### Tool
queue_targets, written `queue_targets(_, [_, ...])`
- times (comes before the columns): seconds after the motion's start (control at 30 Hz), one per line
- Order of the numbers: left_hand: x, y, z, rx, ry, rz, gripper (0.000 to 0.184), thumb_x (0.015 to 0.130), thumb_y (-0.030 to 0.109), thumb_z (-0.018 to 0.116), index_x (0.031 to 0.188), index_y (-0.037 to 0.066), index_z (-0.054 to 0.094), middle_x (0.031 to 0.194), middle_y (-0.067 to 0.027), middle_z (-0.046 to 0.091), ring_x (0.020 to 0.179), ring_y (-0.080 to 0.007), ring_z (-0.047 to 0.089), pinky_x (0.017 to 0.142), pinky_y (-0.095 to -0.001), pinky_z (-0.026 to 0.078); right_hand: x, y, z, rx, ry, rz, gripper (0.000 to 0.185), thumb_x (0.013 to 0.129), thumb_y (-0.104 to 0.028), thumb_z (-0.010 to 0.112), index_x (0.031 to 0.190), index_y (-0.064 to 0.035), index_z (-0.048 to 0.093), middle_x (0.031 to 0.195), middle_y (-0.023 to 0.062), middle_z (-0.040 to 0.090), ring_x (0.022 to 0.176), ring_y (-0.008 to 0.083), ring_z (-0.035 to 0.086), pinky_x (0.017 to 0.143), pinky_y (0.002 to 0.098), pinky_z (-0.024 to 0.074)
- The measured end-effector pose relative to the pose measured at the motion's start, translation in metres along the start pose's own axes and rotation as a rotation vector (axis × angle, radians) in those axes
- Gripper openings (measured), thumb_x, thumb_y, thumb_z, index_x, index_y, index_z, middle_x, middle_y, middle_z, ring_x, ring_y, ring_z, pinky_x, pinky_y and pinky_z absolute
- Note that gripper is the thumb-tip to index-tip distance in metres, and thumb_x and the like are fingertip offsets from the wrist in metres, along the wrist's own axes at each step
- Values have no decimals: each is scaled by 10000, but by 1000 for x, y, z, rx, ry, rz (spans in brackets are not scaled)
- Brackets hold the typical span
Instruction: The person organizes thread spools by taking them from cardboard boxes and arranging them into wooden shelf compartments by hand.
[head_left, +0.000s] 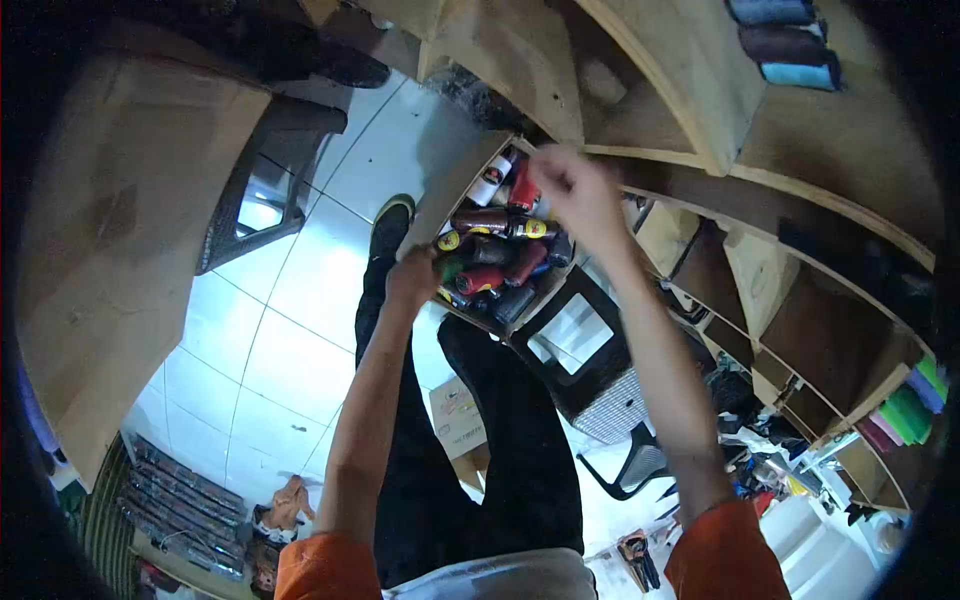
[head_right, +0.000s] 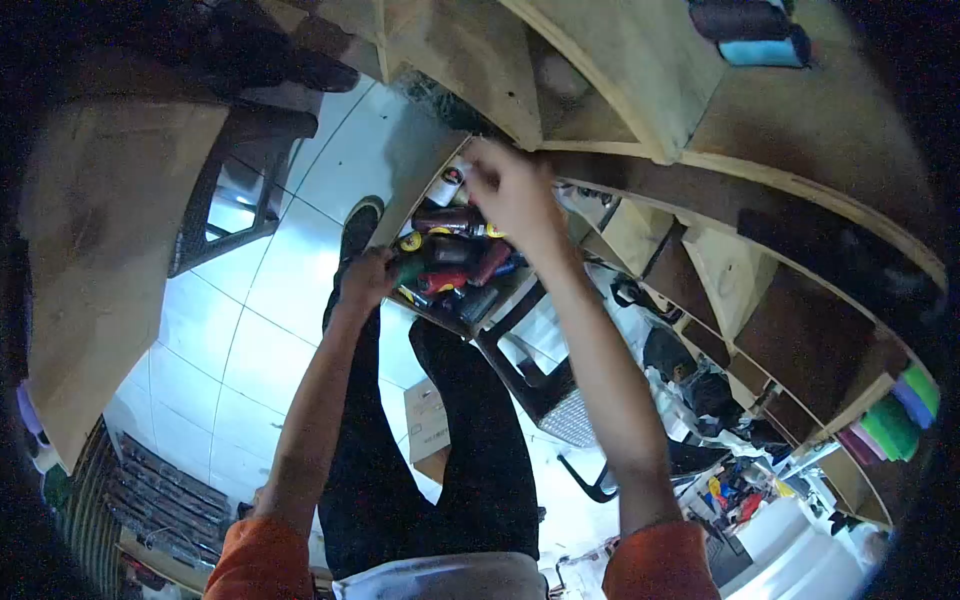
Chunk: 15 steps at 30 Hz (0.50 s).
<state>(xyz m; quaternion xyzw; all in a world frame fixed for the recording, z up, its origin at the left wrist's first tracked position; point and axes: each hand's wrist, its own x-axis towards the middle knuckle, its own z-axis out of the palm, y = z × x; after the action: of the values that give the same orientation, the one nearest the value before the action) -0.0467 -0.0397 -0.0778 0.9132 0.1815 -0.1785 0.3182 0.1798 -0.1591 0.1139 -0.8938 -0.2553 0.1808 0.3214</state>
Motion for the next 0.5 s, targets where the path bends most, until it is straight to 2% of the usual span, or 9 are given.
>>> queue_targets(0.03, [-3, 0, 14, 120, -70, -21, 244, 786, 177, 627, 1012, 87, 609, 878, -110, 670, 813, -289, 679, 680, -368, 558, -23, 25, 19, -21, -135, 116, 178, 858, -199, 630, 982, -73, 651, 866, 132, 678, 817, 256, 679, 704, 354, 514])
queue_targets(0.1, [-12, 3, 38, 357, -215, -61, 261, 779, 176, 634, 1021, 83, 604, 929, -107, 665, 818, -265, 685, 639, -357, 567, -77, 82, 57, 40, -179, 271, 155, 850, -167, 623, 958, -59, 649, 834, 153, 674, 804, 285, 677, 691, 366, 512])
queue_targets(0.13, [-17, -8, 54, 468, -132, 126, 259, 780, 156, 618, 1023, 68, 595, 921, -87, 645, 785, -222, 686, 565, -336, 562, -100, 98, 65, 58, -210, 308, 142, 838, -149, 629, 938, -50, 647, 823, 158, 672, 803, 295, 676, 685, 369, 513])
queue_targets(0.23, [-15, -16, 78, 423, -138, 7, 282, 777, 95, 598, 1053, 39, 583, 1024, -144, 624, 832, -278, 671, 635, -383, 567, -169, 145, 85, 86, -210, 413, 114, 809, -106, 646, 895, -31, 643, 807, 163, 671, 819, 310, 676, 681, 370, 517])
queue_targets(0.27, [-21, 0, 48, 441, -43, 148, 304, 783, 76, 588, 1084, 38, 565, 1076, -166, 600, 819, -292, 669, 646, -387, 563, -182, 147, 84, 79, -241, 482, 111, 804, -101, 650, 889, -30, 644, 807, 164, 671, 821, 309, 676, 681, 370, 518])
queue_targets(0.3, [-23, 13, 30, 347, -70, 119, 296, 788, 89, 585, 1078, 32, 563, 1070, -168, 589, 848, -309, 655, 671, -402, 555, -191, 148, 84, 77, -271, 549, 107, 798, -96, 653, 882, -29, 645, 806, 165, 671, 823, 309, 676, 681, 369, 519])
queue_targets(0.37, [-26, 27, 4, 166, -123, 55, 286, 799, 116, 579, 1068, 21, 560, 1056, -172, 568, 907, -342, 628, 719, -431, 537, -200, 159, 90, 116, -229, 543, 106, 802, -107, 650, 882, -38, 647, 813, 167, 671, 819, 313, 675, 680, 370, 521])
queue_targets(0.4, [-28, 32, -4, 58, -86, 55, 347, 758, 76, 643, 1088, 4, 567, 1046, -181, 578, 920, -369, 611, 738, -413, 536, -201, 166, 94, 129, -215, 543, 105, 803, -108, 647, 883, -41, 648, 815, 168, 670, 818, 315, 674, 681, 371, 522])
queue_targets(0.5, [-26, 49, -43, -290, -39, 158, 500, 734, 30, 690, 1209, 60, 537, 1094, -146, 603, 964, -279, 629, 795, -365, 541, -185, 198, 106, 33, -99, 465, 124, 808, -125, 636, 917, -68, 652, 841, 170, 669, 827, 338, 664, 679, 399, 526])
